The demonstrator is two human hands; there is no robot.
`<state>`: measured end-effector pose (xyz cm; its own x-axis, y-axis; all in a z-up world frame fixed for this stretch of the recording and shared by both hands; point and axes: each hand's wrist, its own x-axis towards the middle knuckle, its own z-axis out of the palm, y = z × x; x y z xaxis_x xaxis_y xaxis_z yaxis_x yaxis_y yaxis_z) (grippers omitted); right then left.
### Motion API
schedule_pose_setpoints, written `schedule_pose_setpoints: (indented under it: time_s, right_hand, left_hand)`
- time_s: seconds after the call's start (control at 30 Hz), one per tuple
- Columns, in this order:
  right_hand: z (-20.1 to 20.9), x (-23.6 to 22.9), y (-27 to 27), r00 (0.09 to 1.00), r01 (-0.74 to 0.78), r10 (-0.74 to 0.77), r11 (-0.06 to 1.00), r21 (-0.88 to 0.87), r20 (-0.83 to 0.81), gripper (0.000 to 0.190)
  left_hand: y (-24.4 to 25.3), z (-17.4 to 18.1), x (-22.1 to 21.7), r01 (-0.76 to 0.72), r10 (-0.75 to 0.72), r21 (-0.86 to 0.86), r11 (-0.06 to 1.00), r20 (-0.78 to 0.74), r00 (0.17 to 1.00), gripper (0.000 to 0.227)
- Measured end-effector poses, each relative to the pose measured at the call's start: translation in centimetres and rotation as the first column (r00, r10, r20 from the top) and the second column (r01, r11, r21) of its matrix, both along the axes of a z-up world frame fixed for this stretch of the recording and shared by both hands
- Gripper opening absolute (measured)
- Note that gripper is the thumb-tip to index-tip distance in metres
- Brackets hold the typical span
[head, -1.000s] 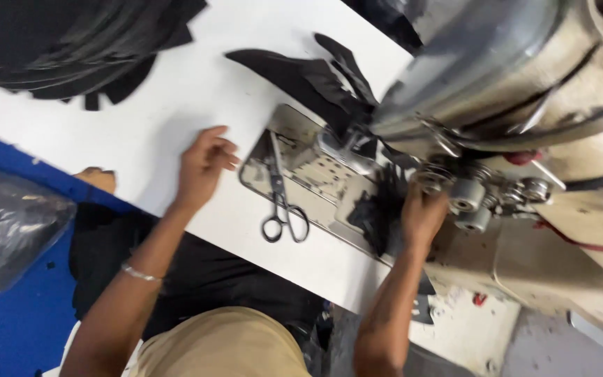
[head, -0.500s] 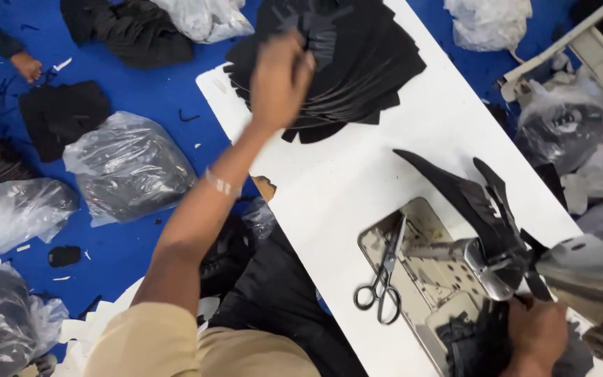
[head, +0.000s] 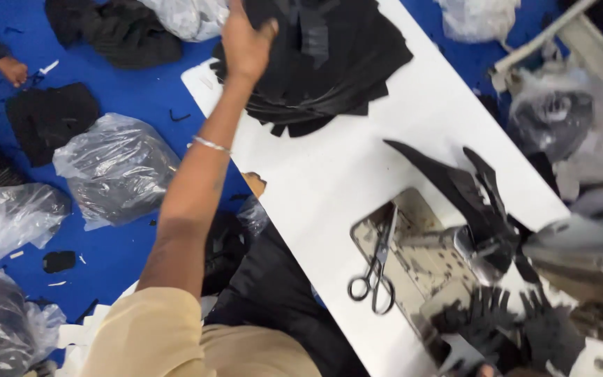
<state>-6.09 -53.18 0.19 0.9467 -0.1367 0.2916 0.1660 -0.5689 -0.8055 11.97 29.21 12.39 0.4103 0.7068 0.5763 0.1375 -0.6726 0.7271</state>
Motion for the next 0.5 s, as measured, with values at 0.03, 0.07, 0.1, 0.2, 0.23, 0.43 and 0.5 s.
schedule_pose_setpoints:
  time_s: [0.03,0.07,0.1,0.2,0.23,0.43,0.5]
  right_hand:
    - [1.1,-1.7,3.6,1.000,0.027,-0.026,0.992,0.120,-0.012,0.018]
    - [2.5,-3.2,7.2,0.998,0.056,-0.052,0.970,0.238,-0.023,0.017]
    - [4.7,-5.0,10.1,0.996,0.092,-0.086,0.935,0.342,-0.033,0.016]
    - [8.4,-7.6,13.5,0.980,0.179,-0.195,0.759,0.626,-0.043,0.013]
    - [9.6,-7.9,13.9,0.971,0.213,-0.234,0.762,0.612,-0.046,0.013]
    - [14.8,-7.2,16.5,0.953,0.264,-0.301,0.798,0.542,-0.021,0.010]
    - [15.0,-6.9,16.7,0.950,0.254,-0.310,0.819,0.515,0.025,0.010]
  left_hand:
    - [-0.3,1.0,-1.1,0.030,-0.030,-0.006,1.000,-0.017,0.999,0.074]
    - [-0.6,2.0,-1.9,0.131,-0.131,-0.008,0.991,0.038,0.991,0.053]
    - [-1.3,2.6,-2.4,0.238,-0.235,-0.017,0.971,0.095,0.967,0.039]
    - [-9.5,17.5,-15.0,0.444,-0.475,-0.170,0.880,-0.283,0.833,0.035]
    - [-11.4,19.5,-17.8,0.477,-0.512,-0.187,0.859,-0.281,0.812,0.035]
    - [-16.7,22.5,-25.6,0.756,-0.716,0.033,0.654,-0.293,0.633,0.042]
    - [-16.4,18.4,-26.9,0.715,-0.716,-0.073,0.696,-0.153,0.681,0.055]
